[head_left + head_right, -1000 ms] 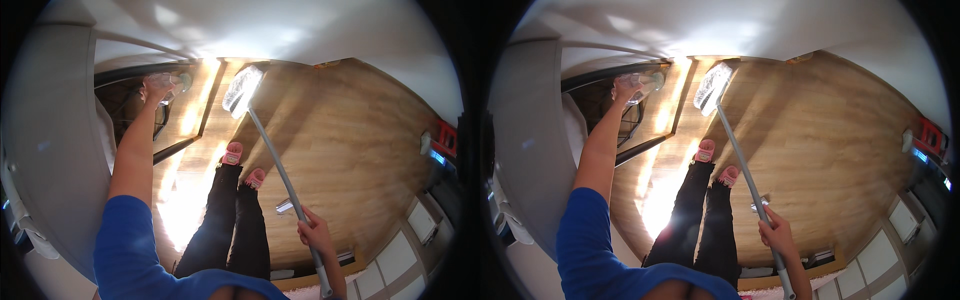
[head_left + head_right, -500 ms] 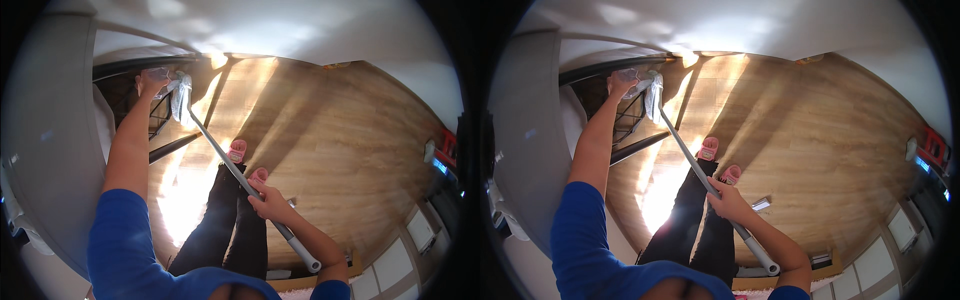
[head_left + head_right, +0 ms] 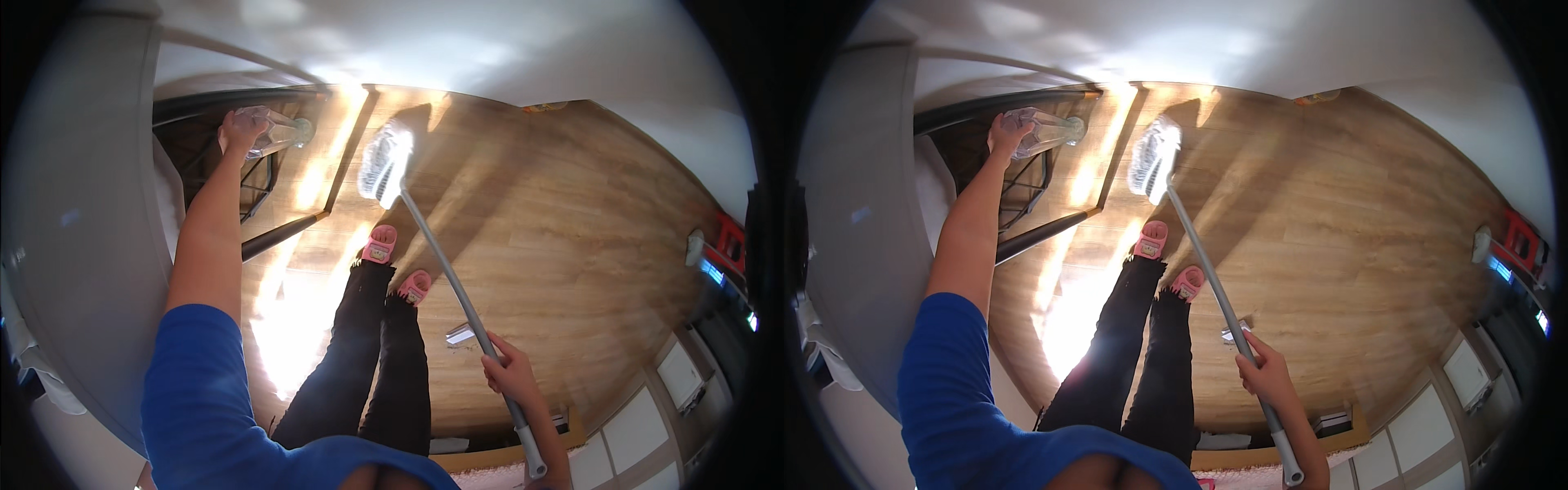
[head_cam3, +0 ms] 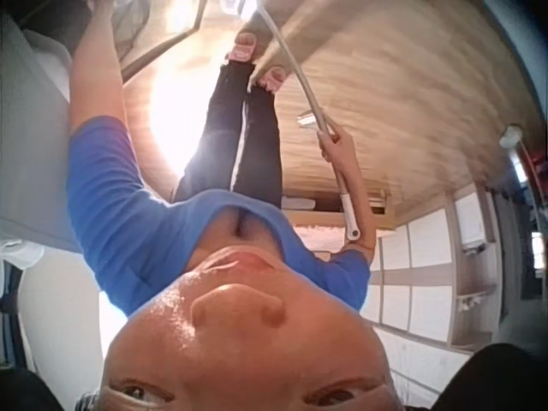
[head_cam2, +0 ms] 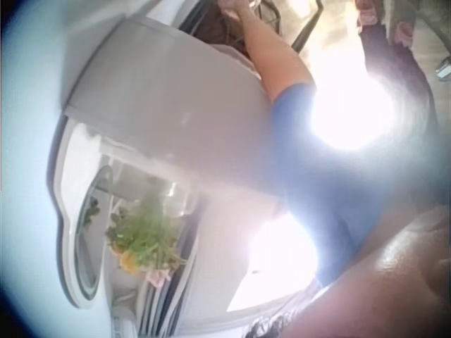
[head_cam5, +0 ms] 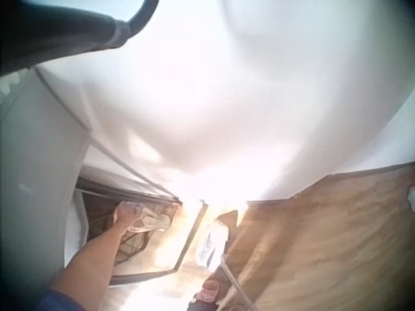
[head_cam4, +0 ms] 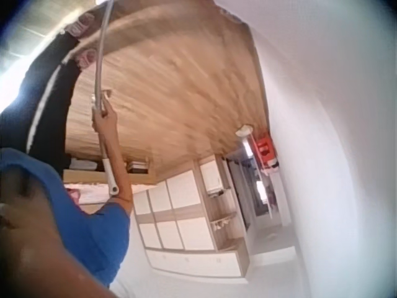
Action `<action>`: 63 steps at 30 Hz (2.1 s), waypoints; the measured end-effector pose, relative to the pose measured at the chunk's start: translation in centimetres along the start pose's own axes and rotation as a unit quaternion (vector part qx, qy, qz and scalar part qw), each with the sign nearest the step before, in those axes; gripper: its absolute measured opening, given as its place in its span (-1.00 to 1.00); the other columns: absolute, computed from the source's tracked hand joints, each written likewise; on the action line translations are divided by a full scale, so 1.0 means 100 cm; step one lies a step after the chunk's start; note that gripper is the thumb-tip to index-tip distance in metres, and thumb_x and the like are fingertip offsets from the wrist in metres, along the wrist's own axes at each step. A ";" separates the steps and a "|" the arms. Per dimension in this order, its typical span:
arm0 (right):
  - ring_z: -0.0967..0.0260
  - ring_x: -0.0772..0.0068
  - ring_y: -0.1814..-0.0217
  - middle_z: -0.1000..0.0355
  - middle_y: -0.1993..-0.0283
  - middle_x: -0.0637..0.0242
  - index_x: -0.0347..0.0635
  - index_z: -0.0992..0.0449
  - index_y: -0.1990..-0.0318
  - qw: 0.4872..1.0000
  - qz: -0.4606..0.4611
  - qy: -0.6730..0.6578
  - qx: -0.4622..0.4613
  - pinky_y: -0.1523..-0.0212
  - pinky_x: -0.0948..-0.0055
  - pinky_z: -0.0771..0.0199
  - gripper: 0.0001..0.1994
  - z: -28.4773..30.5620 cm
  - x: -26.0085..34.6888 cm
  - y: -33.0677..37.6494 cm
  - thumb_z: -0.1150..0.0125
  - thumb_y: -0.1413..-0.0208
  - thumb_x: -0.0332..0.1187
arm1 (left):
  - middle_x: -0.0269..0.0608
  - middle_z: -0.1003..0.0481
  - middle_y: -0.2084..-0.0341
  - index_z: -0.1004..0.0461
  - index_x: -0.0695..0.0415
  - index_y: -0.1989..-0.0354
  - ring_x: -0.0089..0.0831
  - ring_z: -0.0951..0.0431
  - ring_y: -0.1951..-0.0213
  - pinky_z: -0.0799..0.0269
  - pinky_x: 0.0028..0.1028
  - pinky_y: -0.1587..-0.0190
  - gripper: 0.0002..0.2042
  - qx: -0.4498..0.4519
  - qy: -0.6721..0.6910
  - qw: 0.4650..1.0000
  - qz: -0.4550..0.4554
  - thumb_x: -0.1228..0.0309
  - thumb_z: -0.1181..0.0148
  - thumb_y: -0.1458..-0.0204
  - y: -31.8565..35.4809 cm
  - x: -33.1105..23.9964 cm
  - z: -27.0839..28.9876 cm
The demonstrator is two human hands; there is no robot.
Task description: The person sweeps a wooden floor in a bedroom using a long-handled broom. They move a white stool and a plastic bottle to clear the path, then sweep debris into a pile near a bed and a trash can.
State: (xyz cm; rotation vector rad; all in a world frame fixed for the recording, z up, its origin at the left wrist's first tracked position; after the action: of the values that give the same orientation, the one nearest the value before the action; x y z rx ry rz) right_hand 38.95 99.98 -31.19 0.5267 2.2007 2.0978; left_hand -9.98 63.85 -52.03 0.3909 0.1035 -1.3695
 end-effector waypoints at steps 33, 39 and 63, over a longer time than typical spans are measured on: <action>-0.08 0.70 0.79 -0.22 0.69 0.42 -0.14 -0.13 -0.13 0.986 0.069 -0.143 -0.055 0.81 0.69 -0.05 -0.50 -0.009 -0.005 0.016 -0.04 0.04 -0.51 | -0.15 -0.46 0.61 -0.43 0.08 0.47 -0.17 -0.46 0.48 -0.34 -0.26 0.37 -0.75 -0.134 0.093 0.987 0.007 0.16 0.01 0.09 0.094 -0.070 -0.004; -0.07 0.70 0.81 -0.20 0.71 0.44 -0.14 -0.11 -0.14 0.991 0.100 -0.093 0.012 0.81 0.67 -0.06 -0.49 -0.030 0.019 0.067 -0.01 0.04 -0.51 | 0.07 -0.38 0.31 -0.29 0.18 0.13 -0.22 -0.42 0.25 -0.32 -0.35 0.23 -0.68 0.181 0.200 0.944 -0.188 0.54 0.07 0.14 0.313 -0.056 -0.022; -0.07 0.69 0.81 -0.22 0.71 0.38 -0.10 -0.14 -0.13 0.963 0.126 -0.227 -0.073 0.84 0.67 -0.01 -0.49 0.038 -0.031 0.046 -0.05 0.04 -0.49 | 0.18 -0.25 0.24 -0.25 0.32 0.19 0.02 -0.28 0.18 -0.24 -0.19 0.14 -0.64 0.368 -0.063 0.894 -0.249 0.44 0.00 0.24 0.530 0.006 0.130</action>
State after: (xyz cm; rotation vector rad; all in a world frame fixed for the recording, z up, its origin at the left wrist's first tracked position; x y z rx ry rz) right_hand 43.83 102.84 -27.58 1.1890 1.7838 1.9670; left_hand 39.35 66.80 -28.86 0.9537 -0.4727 -1.9190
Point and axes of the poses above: each hand's wrist, its own y-axis away from the middle knuckle, its own z-axis out of the back of the hand, x = y × z, the point moved 3 cm from there along -y, towards the middle knuckle
